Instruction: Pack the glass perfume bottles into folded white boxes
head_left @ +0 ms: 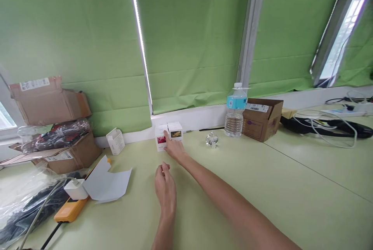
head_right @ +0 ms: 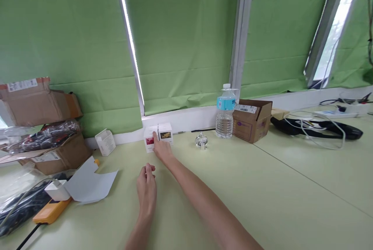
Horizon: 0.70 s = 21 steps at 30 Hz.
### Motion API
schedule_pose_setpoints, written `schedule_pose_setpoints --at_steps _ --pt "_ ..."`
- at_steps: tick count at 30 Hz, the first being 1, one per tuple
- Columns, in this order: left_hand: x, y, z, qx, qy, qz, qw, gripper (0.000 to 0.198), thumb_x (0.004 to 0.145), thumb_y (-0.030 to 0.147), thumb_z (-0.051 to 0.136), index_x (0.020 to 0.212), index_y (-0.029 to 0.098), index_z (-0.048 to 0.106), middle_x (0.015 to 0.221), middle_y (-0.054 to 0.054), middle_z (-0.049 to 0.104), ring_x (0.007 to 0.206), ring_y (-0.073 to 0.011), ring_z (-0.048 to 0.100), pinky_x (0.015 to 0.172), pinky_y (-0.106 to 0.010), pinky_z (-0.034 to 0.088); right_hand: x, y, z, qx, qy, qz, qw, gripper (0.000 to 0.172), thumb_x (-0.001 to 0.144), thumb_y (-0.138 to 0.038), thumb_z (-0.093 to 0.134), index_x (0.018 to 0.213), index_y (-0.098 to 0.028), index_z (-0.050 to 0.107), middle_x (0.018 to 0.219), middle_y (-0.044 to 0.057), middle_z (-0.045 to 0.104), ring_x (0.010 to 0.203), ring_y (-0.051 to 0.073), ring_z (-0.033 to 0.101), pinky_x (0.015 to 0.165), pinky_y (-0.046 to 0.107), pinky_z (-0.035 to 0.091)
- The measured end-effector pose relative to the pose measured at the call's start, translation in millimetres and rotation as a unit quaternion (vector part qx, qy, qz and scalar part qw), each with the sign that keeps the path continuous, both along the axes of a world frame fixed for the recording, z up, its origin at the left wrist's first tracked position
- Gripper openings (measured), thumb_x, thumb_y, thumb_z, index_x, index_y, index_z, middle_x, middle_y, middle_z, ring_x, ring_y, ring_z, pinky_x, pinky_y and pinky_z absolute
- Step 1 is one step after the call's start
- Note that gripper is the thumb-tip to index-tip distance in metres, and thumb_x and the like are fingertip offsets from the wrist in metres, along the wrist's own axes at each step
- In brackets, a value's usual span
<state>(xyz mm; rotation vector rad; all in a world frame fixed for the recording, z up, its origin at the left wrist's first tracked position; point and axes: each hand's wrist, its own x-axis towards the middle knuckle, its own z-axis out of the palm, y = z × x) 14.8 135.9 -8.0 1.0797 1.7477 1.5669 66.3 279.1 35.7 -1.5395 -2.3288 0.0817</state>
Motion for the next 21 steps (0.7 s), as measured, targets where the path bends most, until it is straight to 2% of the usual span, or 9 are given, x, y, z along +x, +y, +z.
schedule_pose_setpoints --at_steps 4,7,9,11,13,16,21 --pt "-0.4 -0.9 0.3 0.007 -0.013 0.009 1.000 0.052 0.095 0.061 0.029 0.093 0.020 0.062 0.084 -0.006 0.066 0.075 -0.0222 0.061 0.068 -0.033 0.044 13.9 -21.9 0.6 -0.012 0.056 0.042 0.997 0.089 0.093 -0.026 0.055 0.155 -0.013 -0.007 0.108 0.019 0.071 0.099 0.033 0.068 0.084 0.039 0.045" --pt "-0.9 -1.5 1.9 0.019 -0.030 0.029 0.999 0.051 0.096 0.060 0.027 0.089 0.022 0.059 0.084 -0.005 0.063 0.073 -0.0200 0.059 0.067 -0.032 0.044 36.0 -48.2 -9.9 -0.035 0.128 0.077 0.988 0.077 0.091 -0.030 0.056 0.155 -0.017 0.014 0.097 0.011 0.073 0.090 0.028 0.069 0.081 0.036 0.046" --pt "-1.2 -1.4 2.9 0.028 -0.044 0.044 0.998 0.049 0.096 0.060 0.027 0.085 0.022 0.056 0.086 -0.004 0.063 0.071 -0.0189 0.058 0.068 -0.032 0.044 52.6 -67.2 -22.6 -0.066 0.189 0.093 0.975 0.063 0.091 -0.032 0.053 0.148 -0.019 0.028 0.080 0.003 0.071 0.077 0.022 0.068 0.074 0.031 0.048" --pt "-1.5 -0.9 3.2 0.034 -0.056 0.054 0.996 0.048 0.095 0.061 0.028 0.081 0.023 0.054 0.083 -0.003 0.061 0.069 -0.0183 0.057 0.068 -0.032 0.044 67.0 -83.7 -36.8 -0.108 0.252 0.099 0.957 0.047 0.096 -0.036 0.042 0.139 -0.018 0.038 0.073 -0.001 0.068 0.059 0.016 0.062 0.058 0.026 0.047" --pt "-1.6 -0.4 2.7 0.038 -0.066 0.055 0.996 0.048 0.095 0.061 0.030 0.078 0.022 0.053 0.078 -0.002 0.059 0.067 -0.0175 0.055 0.066 -0.031 0.045 76.7 -94.9 -48.8 -0.149 0.306 0.105 0.935 0.041 0.098 -0.038 0.034 0.132 -0.017 0.044 0.068 -0.002 0.064 0.049 0.014 0.056 0.047 0.023 0.043" --pt "-1.7 0.4 1.2 0.043 -0.080 0.048 0.995 0.048 0.093 0.062 0.033 0.076 0.022 0.053 0.075 0.000 0.056 0.061 -0.0147 0.052 0.061 -0.029 0.044 81.9 -100.6 -58.4 -0.192 0.369 0.120 0.902 0.037 0.096 -0.039 0.037 0.122 -0.016 0.050 0.065 -0.003 0.062 0.048 0.012 0.053 0.045 0.021 0.041" --pt "-3.3 1.1 -0.3 0.043 -0.096 0.028 0.994 0.052 0.089 0.068 0.036 0.076 0.021 0.053 0.072 0.001 0.055 0.055 -0.0124 0.048 0.052 -0.026 0.042 80.2 -99.3 -59.1 -0.227 0.423 0.145 0.865 0.027 0.093 -0.035 0.046 0.104 -0.016 0.062 0.062 -0.001 0.061 0.047 0.011 0.050 0.046 0.022 0.041"
